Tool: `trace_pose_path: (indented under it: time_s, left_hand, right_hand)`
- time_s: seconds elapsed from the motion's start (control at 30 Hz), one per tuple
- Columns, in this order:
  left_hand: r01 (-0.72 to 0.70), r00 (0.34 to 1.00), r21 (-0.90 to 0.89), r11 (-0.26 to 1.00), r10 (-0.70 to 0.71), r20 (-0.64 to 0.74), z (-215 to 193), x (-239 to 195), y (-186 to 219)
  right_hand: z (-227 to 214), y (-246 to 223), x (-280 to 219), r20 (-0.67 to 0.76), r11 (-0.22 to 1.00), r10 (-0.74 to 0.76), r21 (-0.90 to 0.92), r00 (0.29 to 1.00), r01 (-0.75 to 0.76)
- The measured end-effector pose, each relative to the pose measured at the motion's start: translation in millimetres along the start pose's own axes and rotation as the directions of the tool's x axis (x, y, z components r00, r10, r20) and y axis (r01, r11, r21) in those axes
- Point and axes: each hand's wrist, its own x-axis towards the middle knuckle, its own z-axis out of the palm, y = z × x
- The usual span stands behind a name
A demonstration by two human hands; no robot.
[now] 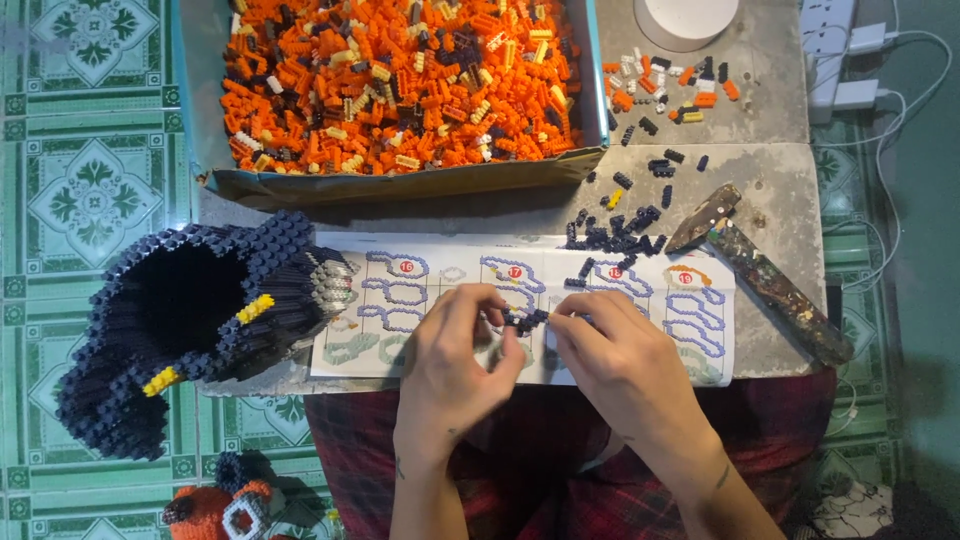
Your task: The person assembles a small toy figure using dark blue and yellow plastic bricks while seated on the floor. They follow a printed instruction sheet, pick individual bricks from a pile, and attach them to a partially built structure.
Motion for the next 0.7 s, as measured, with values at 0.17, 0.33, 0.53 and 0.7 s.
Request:
trace_pose_path:
  time_s: [0.17,0.33,0.53,0.7]
  left_hand:
    - [0.118,0.984,-0.065,0.991,-0.126,-0.130,8.0,-4.2,-10.5]
    - [0.043,0.967,-0.052,0.998,-0.054,-0.249,2.6,2.2,1.3]
    - [-0.095,0.990,0.080,0.992,0.103,-0.101,5.7,4.4,2.0]
    - [-0.119,0.989,0.134,0.984,0.129,-0.072,4.0,6.1,6.9]
  right_hand:
    - [1.9,1.4,-1.7,-0.050,0.999,0.007,0.044,0.999,-0.005]
    - [6.3,7.9,-9.3,-0.081,0.987,0.066,0.151,0.995,-0.053]
    - [3.8,13.8,-16.2,-0.070,0.982,0.102,0.168,0.992,-0.089]
    - [-6.4,38.1,-13.7,-0.131,0.986,0.073,0.159,0.989,-0.051]
